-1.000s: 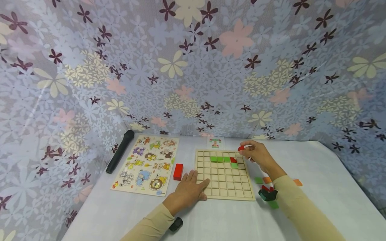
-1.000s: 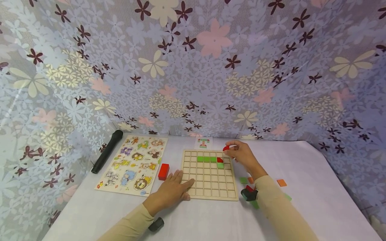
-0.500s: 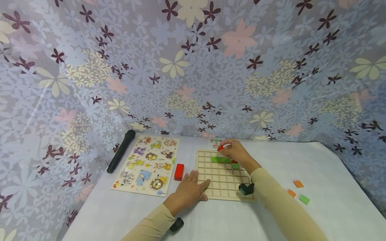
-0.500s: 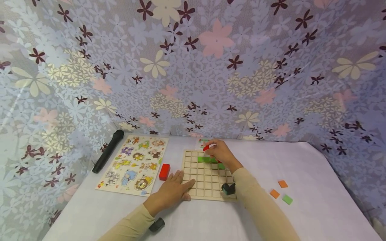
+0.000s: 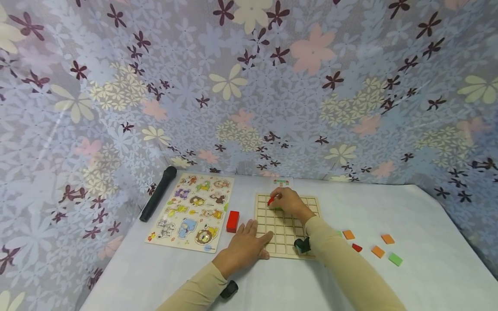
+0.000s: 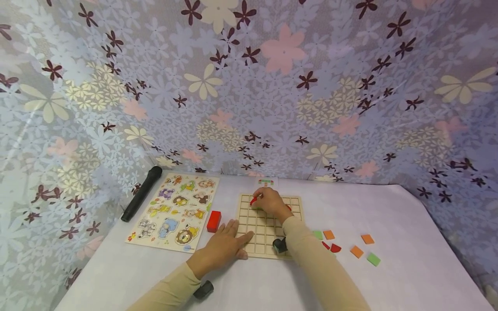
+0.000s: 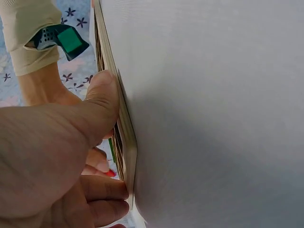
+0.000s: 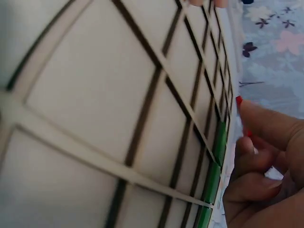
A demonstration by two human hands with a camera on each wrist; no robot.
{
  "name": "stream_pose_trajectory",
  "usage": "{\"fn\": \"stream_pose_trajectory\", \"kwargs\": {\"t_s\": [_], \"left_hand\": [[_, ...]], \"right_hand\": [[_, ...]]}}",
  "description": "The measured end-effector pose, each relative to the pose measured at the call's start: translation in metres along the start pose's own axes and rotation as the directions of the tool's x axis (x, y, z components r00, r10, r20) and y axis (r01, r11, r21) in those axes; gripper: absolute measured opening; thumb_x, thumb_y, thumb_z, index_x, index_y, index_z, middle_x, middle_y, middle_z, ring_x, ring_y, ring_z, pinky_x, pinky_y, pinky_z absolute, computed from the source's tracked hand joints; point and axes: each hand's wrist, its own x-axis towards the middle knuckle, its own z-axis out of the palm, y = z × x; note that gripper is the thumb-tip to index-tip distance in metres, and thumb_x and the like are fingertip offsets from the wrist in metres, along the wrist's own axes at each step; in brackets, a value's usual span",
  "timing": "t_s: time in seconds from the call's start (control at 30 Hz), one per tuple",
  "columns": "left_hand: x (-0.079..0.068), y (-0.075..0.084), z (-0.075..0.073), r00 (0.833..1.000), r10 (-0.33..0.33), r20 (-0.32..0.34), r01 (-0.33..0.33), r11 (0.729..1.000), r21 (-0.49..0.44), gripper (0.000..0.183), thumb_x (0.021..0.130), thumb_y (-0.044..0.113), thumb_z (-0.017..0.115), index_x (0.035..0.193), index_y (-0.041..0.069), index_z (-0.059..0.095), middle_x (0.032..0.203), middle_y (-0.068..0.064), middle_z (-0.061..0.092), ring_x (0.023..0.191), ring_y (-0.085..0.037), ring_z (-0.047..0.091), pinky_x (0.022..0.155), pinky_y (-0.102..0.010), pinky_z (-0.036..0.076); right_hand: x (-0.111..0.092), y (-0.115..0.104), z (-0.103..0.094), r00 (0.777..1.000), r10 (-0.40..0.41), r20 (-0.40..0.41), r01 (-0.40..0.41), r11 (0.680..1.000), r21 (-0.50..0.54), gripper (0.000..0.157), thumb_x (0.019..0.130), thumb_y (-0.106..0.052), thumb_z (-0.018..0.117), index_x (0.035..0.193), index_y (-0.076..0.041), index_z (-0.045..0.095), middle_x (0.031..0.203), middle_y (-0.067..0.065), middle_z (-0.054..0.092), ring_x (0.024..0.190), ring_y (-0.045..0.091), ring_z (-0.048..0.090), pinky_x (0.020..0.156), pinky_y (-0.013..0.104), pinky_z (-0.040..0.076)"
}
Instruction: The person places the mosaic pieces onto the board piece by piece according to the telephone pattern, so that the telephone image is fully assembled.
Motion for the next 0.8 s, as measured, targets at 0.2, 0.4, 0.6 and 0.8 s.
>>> {"fn": "stream_pose_trajectory", "kwargs": {"t_s": [0.2, 0.4, 0.6, 0.8], "left_hand": [[0.001, 0.001, 0.002, 1.000, 0.010, -0.006, -0.010, 1.000, 0.013, 0.064, 0.093, 0.054, 0.062, 0.153, 0.034, 0.048, 0.158, -0.027, 0.038, 0.149, -0.040, 0.034, 0.120, -0.054, 0.031], [0.002, 0.001, 0.003, 1.000, 0.011, -0.020, -0.010, 0.999, 0.039, 0.065, 0.091, 0.055, 0.063, 0.152, 0.035, 0.049, 0.157, -0.026, 0.041, 0.149, -0.039, 0.036, 0.119, -0.053, 0.032], [0.002, 0.000, 0.002, 1.000, 0.008, -0.010, -0.007, 0.999, 0.041, 0.065, 0.093, 0.055, 0.061, 0.152, 0.035, 0.048, 0.157, -0.026, 0.040, 0.149, -0.039, 0.035, 0.120, -0.052, 0.031], [0.002, -0.001, 0.002, 1.000, -0.007, 0.004, 0.006, 1.000, 0.021, 0.064, 0.093, 0.054, 0.062, 0.153, 0.035, 0.048, 0.159, -0.025, 0.038, 0.150, -0.039, 0.033, 0.121, -0.052, 0.029]], "right_hand": [[0.001, 0.002, 0.005, 1.000, -0.004, 0.012, 0.005, 0.990, -0.144, 0.025, 0.088, -0.013, 0.079, 0.113, -0.007, 0.074, 0.090, 0.006, 0.066, 0.074, 0.019, 0.059, 0.064, 0.030, 0.047], [-0.002, -0.001, 0.004, 1.000, -0.016, 0.019, 0.019, 0.983, -0.185, 0.028, 0.087, -0.014, 0.080, 0.115, -0.009, 0.074, 0.091, 0.005, 0.070, 0.074, 0.019, 0.059, 0.064, 0.031, 0.047], [-0.010, -0.006, -0.001, 0.999, -0.018, 0.043, 0.026, 0.979, -0.203, 0.039, 0.089, -0.014, 0.076, 0.127, -0.009, 0.070, 0.101, 0.007, 0.069, 0.084, 0.022, 0.063, 0.074, 0.038, 0.054], [-0.018, -0.005, -0.002, 0.995, -0.047, 0.093, 0.068, 0.969, -0.239, 0.035, 0.090, -0.012, 0.072, 0.124, -0.011, 0.072, 0.116, 0.007, 0.072, 0.101, 0.025, 0.067, 0.090, 0.048, 0.055]]}}
